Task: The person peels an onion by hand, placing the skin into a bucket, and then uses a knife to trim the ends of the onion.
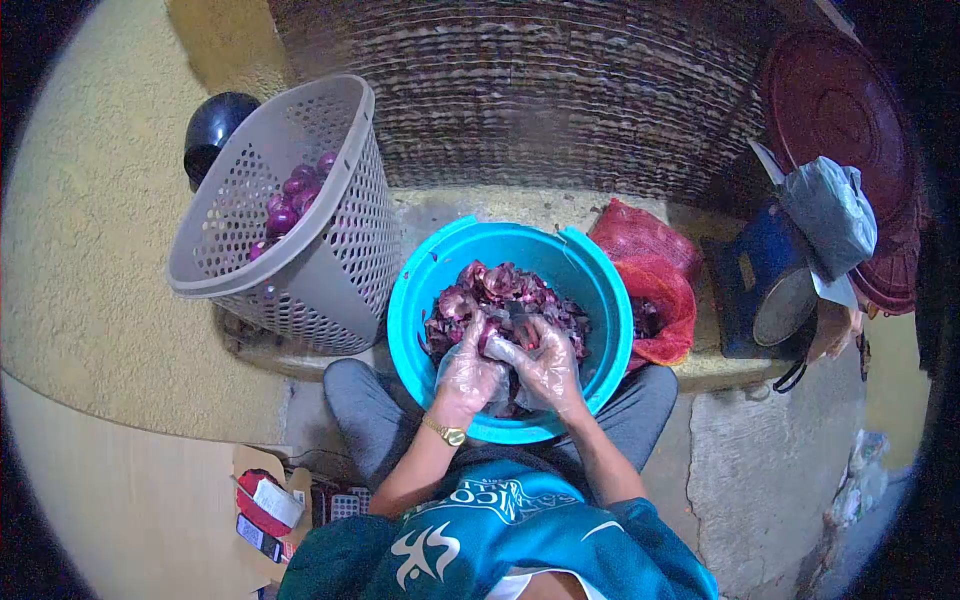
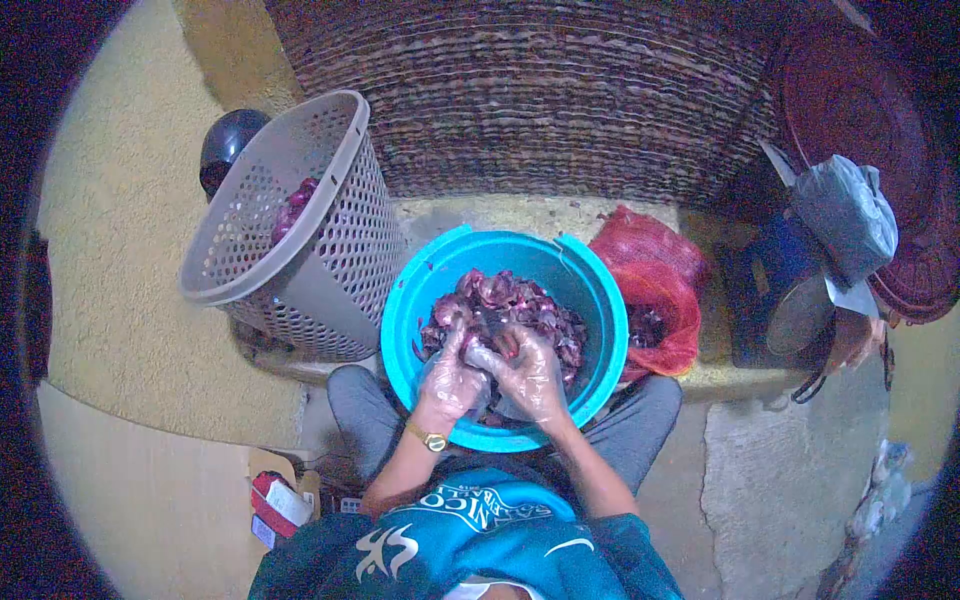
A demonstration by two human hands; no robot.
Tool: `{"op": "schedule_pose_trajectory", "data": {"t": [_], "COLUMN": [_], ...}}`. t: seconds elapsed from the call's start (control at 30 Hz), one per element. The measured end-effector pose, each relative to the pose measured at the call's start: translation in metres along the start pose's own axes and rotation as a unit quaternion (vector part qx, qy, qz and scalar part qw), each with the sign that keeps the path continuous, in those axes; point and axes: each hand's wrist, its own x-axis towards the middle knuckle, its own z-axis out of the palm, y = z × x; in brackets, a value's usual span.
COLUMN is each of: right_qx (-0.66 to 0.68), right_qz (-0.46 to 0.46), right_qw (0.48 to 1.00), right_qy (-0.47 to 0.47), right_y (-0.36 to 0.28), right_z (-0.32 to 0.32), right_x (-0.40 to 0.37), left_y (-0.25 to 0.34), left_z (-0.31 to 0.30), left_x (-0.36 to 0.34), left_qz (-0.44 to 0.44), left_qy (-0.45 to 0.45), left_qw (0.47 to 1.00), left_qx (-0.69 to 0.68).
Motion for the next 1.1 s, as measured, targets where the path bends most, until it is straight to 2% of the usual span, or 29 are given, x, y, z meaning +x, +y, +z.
{"op": "schedule_pose_trajectory", "data": {"t": [0.13,0.2,0.3,0.4,0.47,0.53,0.57,0.63,0.7,0.73,0.77,0.83,0.9,0.97,1.0,1.1], "right_qx": [0.045,0.051,0.085,0.009,0.028,0.047,0.064,0.082,0.055,0.033,0.033,0.004,-0.03,0.058,0.083,0.11], "right_qz": [0.008,0.054,0.058,0.047,0.043,0.04,0.066,0.092,0.034,0.095,0.094,0.015,0.049,0.094,0.059,0.075], "right_qw": [0.999,0.996,0.992,0.995,0.995,0.995,0.991,0.986,0.997,0.992,0.992,1.0,0.998,0.991,0.993,0.99], "right_qy": [-0.007,-0.041,-0.073,-0.092,-0.084,-0.076,-0.095,-0.116,-0.046,-0.082,-0.082,0.011,-0.02,-0.075,-0.067,-0.037], "right_y": [0.014,-0.002,-0.036,-0.04,-0.027,-0.018,-0.024,-0.021,-0.012,-0.009,-0.006,0.001,-0.017,-0.029,-0.02,-0.023], "right_z": [0.003,-0.001,-0.008,-0.012,-0.005,-0.007,-0.011,-0.014,-0.013,-0.022,-0.022,-0.021,-0.025,-0.018,-0.011,0.0], "right_x": [0.001,0.003,0.006,0.006,0.005,0.001,-0.002,-0.003,-0.003,-0.001,0.001,0.005,0.006,0.004,0.004,0.002], "left_y": [0.004,0.002,0.0,0.001,-0.001,-0.004,-0.002,0.009,0.02,0.02,0.022,0.02,0.018,0.014,0.012,0.001], "left_z": [-0.015,-0.011,-0.008,-0.028,-0.037,-0.031,-0.029,-0.024,-0.028,-0.031,-0.028,-0.021,-0.018,-0.013,-0.013,-0.015], "left_x": [0.005,0.003,0.0,0.009,0.014,0.012,0.013,0.015,0.018,0.017,0.015,0.012,0.01,0.007,0.007,0.006], "left_qz": [-0.016,-0.001,0.019,0.002,-0.019,0.111,0.111,0.12,0.092,0.088,0.087,0.075,0.06,0.05,0.042,0.053], "left_qy": [-0.004,-0.017,-0.031,-0.053,-0.074,-0.018,-0.018,-0.028,-0.051,-0.045,-0.04,-0.038,-0.039,-0.067,-0.062,-0.043], "left_qw": [1.0,1.0,0.999,0.999,0.996,0.987,0.987,0.992,0.994,0.995,0.995,0.996,0.997,0.996,0.997,0.998], "left_qx": [0.01,0.012,0.013,-0.012,-0.037,0.113,0.113,0.02,0.025,0.023,0.021,-0.001,0.004,-0.008,-0.009,-0.015]}}
